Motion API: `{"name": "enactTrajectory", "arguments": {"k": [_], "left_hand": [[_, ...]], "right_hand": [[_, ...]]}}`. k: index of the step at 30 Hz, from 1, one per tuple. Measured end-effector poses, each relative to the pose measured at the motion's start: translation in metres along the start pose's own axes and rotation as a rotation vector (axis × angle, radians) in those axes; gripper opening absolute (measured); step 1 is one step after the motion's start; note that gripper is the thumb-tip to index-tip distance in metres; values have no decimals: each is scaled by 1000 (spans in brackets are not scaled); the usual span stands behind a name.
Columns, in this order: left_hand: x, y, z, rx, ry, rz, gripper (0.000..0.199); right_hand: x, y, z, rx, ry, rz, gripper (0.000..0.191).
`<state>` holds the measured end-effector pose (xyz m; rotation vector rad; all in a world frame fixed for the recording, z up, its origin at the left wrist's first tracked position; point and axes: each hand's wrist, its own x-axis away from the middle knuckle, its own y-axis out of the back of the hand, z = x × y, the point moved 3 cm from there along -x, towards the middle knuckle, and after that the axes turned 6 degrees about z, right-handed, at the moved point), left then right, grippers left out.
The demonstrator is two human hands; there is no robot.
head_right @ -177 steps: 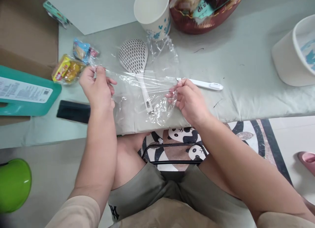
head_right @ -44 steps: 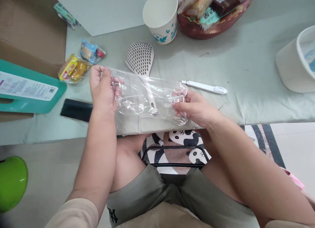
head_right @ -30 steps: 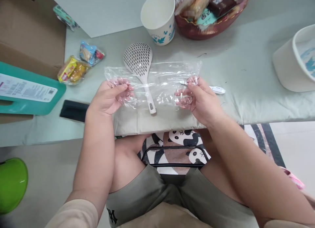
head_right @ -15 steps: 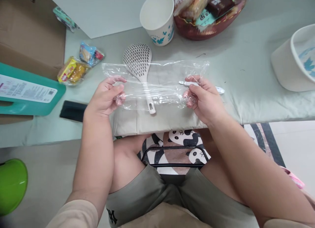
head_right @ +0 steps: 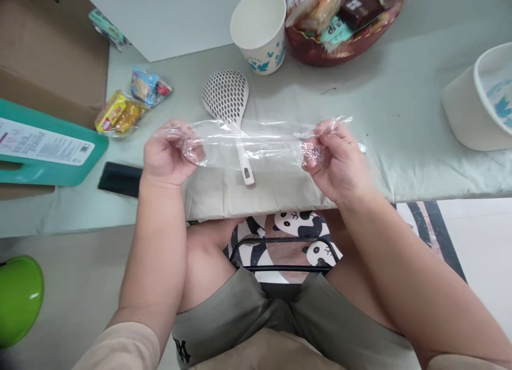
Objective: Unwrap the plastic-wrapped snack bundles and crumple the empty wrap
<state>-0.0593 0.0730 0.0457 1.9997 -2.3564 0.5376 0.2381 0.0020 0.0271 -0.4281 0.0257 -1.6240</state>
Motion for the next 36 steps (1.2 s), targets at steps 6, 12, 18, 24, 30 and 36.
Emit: {"name": "enactTrajectory", "arguments": {"k": [6,12,18,24,30,36], "left_hand": [[-4,2,5,-28,-33,-61,28],[-3,-2,12,-92,-39,-38,24],[-8,4,17,-206,-85,-121,40],[-9,3,14,-188,-152,-188,26],[-6,3,9,-77,-164,-113,33],[-2,-4,6,-47,-156,7,39]], "right_hand": [[2,-7,0,30,21,118,32],[5,-5,-5,384,50,0,31],[4,-4,-7,366,-5,44,32],[4,-3,-8,376,-17,75,44],[9,-12,-12,-41,-331,370,36],[18,-25,-16,1,-551,640,44]]}}
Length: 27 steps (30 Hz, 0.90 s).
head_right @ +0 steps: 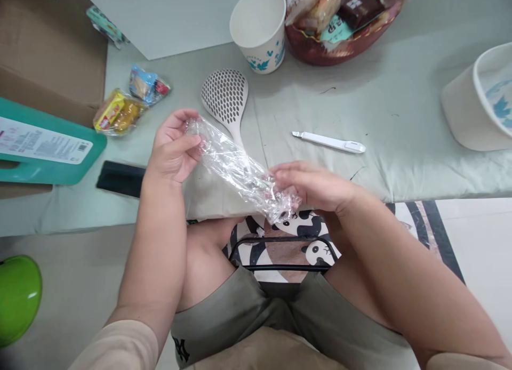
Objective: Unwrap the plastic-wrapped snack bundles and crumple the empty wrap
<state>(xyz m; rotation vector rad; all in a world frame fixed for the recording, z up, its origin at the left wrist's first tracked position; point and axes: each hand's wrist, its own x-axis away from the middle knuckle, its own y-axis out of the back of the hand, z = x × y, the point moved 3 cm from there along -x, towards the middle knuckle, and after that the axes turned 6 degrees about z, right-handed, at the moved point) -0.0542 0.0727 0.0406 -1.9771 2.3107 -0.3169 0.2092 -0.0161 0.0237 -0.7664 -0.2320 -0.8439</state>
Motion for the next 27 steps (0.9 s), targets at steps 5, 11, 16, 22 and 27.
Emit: {"name": "enactTrajectory", "arguments": {"k": [5,11,16,22,27], "left_hand": [[-4,1,7,-27,-30,26,48],[-5,7,14,-352,-329,-153,55],[20,-33,13,-797,-453,387,45],[17,-53,31,-1139,-432,404,50],[11,-52,31,-1132,-556,297,30]], "right_hand": [[-3,-26,-8,241,-82,344,32],[-8,-39,-13,273,-5,368,30],[-4,-30,-9,39,216,169,30],[1,-29,-8,-41,279,235,28],[6,-25,-1,-58,396,180,28]]}}
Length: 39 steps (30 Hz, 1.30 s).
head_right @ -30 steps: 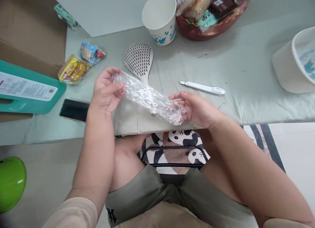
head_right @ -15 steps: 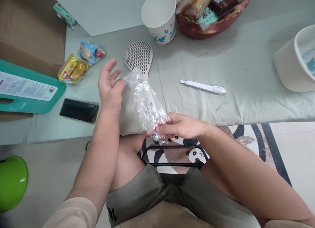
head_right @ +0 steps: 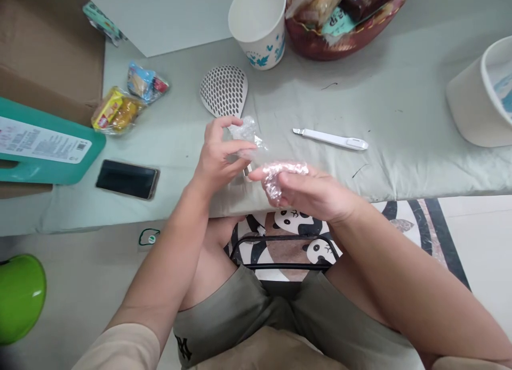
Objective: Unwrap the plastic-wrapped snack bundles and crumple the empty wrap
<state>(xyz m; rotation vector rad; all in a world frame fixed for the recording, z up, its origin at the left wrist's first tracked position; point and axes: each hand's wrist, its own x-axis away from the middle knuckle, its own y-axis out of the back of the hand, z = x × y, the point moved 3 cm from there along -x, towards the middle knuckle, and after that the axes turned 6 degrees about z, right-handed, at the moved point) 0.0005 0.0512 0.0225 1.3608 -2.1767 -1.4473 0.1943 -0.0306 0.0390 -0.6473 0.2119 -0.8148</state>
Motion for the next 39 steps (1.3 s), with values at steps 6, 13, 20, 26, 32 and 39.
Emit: {"name": "enactTrajectory", "arguments": {"k": [6,13,20,26,32,39], "left_hand": [[3,7,-19,189,-2,35,31],[9,5,-28,758,327,241,38],[12,8,-25,1000,362,412,57],[17,5,-25,1097,323,575,72],[15,18,-24,1193,294,501,42],[14,24,-32,1208,244,645,16]], "right_hand": [[6,5,23,214,12,-181,60],[10,19,38,216,-30,-383,60],[0,32,24,197,-37,-466,75],[-2,24,24,155,-15,-456,79],[-4,29,15,306,-79,-556,81],[-5,29,9,621,-156,-537,62]]}}
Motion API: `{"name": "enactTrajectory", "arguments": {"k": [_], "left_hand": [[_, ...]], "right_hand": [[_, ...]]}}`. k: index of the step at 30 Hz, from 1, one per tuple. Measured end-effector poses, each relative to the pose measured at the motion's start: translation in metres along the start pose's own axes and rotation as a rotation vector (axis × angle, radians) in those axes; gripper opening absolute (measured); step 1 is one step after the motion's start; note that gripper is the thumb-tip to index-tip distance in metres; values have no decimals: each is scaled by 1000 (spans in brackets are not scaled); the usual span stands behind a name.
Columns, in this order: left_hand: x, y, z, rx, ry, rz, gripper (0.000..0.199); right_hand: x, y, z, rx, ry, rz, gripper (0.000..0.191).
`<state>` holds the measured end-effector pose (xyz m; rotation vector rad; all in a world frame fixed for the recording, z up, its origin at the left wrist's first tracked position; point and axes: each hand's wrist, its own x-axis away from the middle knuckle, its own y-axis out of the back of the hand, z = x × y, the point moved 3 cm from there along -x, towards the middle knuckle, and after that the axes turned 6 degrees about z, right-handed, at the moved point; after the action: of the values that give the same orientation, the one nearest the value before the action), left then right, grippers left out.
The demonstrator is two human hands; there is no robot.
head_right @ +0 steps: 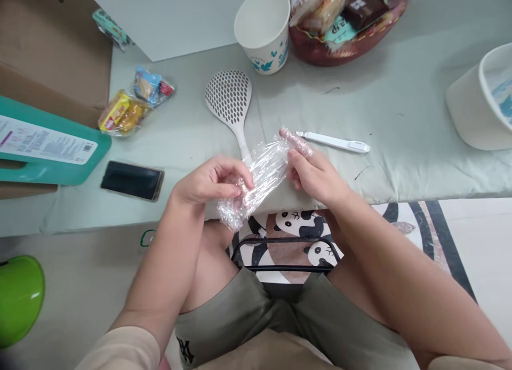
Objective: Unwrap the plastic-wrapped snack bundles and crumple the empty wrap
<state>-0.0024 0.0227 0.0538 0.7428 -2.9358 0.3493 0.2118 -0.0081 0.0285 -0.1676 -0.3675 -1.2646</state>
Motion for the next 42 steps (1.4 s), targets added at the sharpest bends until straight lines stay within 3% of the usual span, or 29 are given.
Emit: {"name": "enactTrajectory", "arguments": {"k": [4,7,11,12,15,17,26,32,34,38,42], "left_hand": [[-1,-10,0,75,90,179,19],[-1,-14,7,98,67,206,34],[-1,-6,21,-33,-61,7,88],[-1,-2,23,-103,-83,-65,94],[-5,7,23,-267,-100,-241,82],[-9,10,21,-258,-96,-275,75],[-13,15,16,-38,-1,-199,57],[-10,-2,17,75,123,9,95],[-12,-8,17,69,153,50,100],[-17,-10,21,-11,183,18,89],[-18,-6,22,-37,179,-34,88]], "right_hand": [[0,-2,0,192,59,11,54],[2,-5,2,348,87,68,48],[3,-10,7,445,206,230,34],[3,-11,8,490,211,273,30],[4,-16,7,629,176,394,17],[6,-21,7,651,159,454,14],[16,-29,12,254,206,631,12],[22,-22,11,-54,142,660,7],[23,-20,9,-177,125,668,21],[23,-14,9,-323,75,592,57],[19,-8,14,-352,39,400,67]]}}
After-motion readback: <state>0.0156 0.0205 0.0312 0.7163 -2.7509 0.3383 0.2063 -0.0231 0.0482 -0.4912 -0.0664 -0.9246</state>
